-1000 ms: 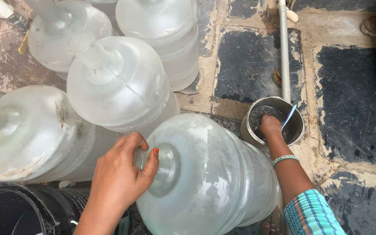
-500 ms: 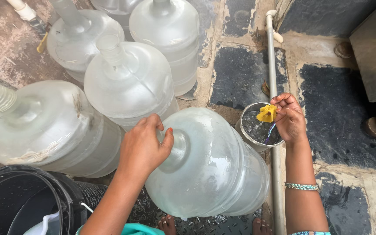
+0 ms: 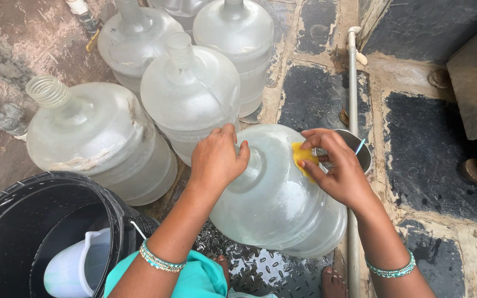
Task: The person scrubs the inside of a large plastic water dispenser bottle with a brush, then wipes the exterior with a yellow sponge. They repeat this process on multiple bottles arranged on a metal grate floor.
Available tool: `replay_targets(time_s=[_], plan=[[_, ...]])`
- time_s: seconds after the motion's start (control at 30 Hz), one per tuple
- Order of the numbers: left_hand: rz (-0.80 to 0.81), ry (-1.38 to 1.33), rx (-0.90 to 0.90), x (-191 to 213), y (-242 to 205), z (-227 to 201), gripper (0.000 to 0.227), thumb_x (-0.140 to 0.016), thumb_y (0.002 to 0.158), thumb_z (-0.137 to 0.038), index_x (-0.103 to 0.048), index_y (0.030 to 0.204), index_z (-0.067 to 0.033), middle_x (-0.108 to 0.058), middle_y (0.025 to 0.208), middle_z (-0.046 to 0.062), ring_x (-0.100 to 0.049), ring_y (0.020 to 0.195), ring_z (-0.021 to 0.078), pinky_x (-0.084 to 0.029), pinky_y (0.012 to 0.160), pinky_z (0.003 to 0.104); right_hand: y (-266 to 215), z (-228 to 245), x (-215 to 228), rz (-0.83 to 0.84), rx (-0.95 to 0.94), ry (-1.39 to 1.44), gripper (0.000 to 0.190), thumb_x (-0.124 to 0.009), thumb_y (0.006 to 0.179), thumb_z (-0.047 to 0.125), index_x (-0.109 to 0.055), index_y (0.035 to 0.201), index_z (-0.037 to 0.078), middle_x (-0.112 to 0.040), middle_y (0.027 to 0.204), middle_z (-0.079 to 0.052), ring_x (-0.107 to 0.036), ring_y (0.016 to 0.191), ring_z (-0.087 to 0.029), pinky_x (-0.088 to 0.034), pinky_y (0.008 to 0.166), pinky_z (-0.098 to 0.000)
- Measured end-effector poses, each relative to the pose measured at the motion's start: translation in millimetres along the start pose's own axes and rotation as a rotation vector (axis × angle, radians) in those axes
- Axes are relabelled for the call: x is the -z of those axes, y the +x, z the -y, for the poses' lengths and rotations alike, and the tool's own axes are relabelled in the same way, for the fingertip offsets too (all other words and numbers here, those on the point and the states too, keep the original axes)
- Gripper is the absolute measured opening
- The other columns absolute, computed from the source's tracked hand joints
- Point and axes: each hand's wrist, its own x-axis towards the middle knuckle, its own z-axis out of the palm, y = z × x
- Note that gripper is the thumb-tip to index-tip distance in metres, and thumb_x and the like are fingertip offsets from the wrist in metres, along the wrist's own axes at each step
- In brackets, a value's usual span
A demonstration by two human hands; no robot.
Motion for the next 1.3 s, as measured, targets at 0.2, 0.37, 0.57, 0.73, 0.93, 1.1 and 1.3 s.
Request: replay_targets(time_s=[0.2,0.37,0.57,0.73,0.93,1.1,1.3], plan=[[0.006,-0.006,0.021,-3.8,0.4,5.9,0.028,-0.068,0.085,-0.029,-0.065,0.090,-0.0016,-0.070,0.084,0.021,-0.070,0.073,0.0419,-0.055,0.067,0.052,2.5,-9.5,-13.8,0.014,-0.141,-0.218,0.037,-0.070,0.095,0.030,-0.070,0.126,0.011,-0.067,0.132,-0.007,-0.066,0.125,-0.027,-0.051,0.108,-0.0426],[-0.050,-0.026,0.006,-4.1,3.9,11.0,0.028,-0.070,0.082,-0.028,-0.065,0.088,-0.0014,-0.070,0.084,0.022,-0.070,0.075,0.0431,-0.055,0.067,0.053,-53.1,20.4,-79.3,0.037,0.257,-0.561,0.066,-0.052,0.097,0.040,-0.047,0.150,0.001,-0.032,0.161,-0.015,-0.022,0.150,-0.033,-0.011,0.119,-0.0558],[0.080,-0.028,0.029,10.5,4.3,1.5,0.033,-0.071,0.083,-0.032,-0.065,0.094,-0.0023,-0.071,0.086,0.020,-0.071,0.081,0.0407,-0.056,0.073,0.050,-42.0,27.1,-60.9,-0.048,0.333,-0.722,0.054,-0.050,0.096,0.030,-0.048,0.146,0.011,-0.038,0.158,-0.013,-0.026,0.148,-0.036,-0.006,0.119,-0.0604],[-0.225,-0.244,-0.539,31.1,-10.9,1.1,0.062,-0.072,0.076,-0.032,-0.057,0.128,-0.0014,-0.070,0.109,0.023,-0.067,0.094,0.0434,-0.051,0.076,0.049,1.1,-16.8,-28.7,0.009,0.060,-0.296,0.049,-0.041,0.097,0.021,-0.057,0.143,0.009,-0.054,0.153,-0.011,-0.045,0.149,-0.031,-0.031,0.126,-0.0460],[-0.019,-0.208,-0.338,18.6,-3.7,1.3,0.033,-0.059,0.093,-0.016,-0.064,0.125,-0.0142,-0.076,0.098,0.010,-0.072,0.090,0.0335,-0.054,0.078,0.047,-25.7,28.2,-69.5,0.028,0.187,-0.570,0.068,-0.049,0.101,0.033,-0.035,0.151,-0.011,-0.040,0.152,-0.032,-0.036,0.144,-0.044,-0.026,0.119,-0.0520],[-0.066,-0.170,-0.325,10.8,-4.4,-7.3,0.030,-0.062,0.095,-0.020,-0.066,0.123,-0.0134,-0.074,0.094,0.012,-0.070,0.084,0.0363,-0.054,0.076,0.048,-67.2,71.9,-135.0,0.267,0.492,-0.593,0.077,-0.049,0.099,0.044,-0.035,0.149,-0.012,-0.037,0.154,-0.031,-0.035,0.145,-0.042,-0.023,0.120,-0.0500],[-0.080,-0.297,-0.624,28.1,-10.8,2.0,0.037,-0.068,0.093,-0.027,-0.064,0.124,-0.0073,-0.069,0.097,0.014,-0.067,0.086,0.0368,-0.052,0.078,0.047,-56.3,20.2,-92.6,0.265,0.350,-0.562,0.097,-0.052,0.092,0.067,-0.036,0.145,-0.012,-0.035,0.151,-0.031,-0.035,0.143,-0.041,-0.023,0.119,-0.0511]])
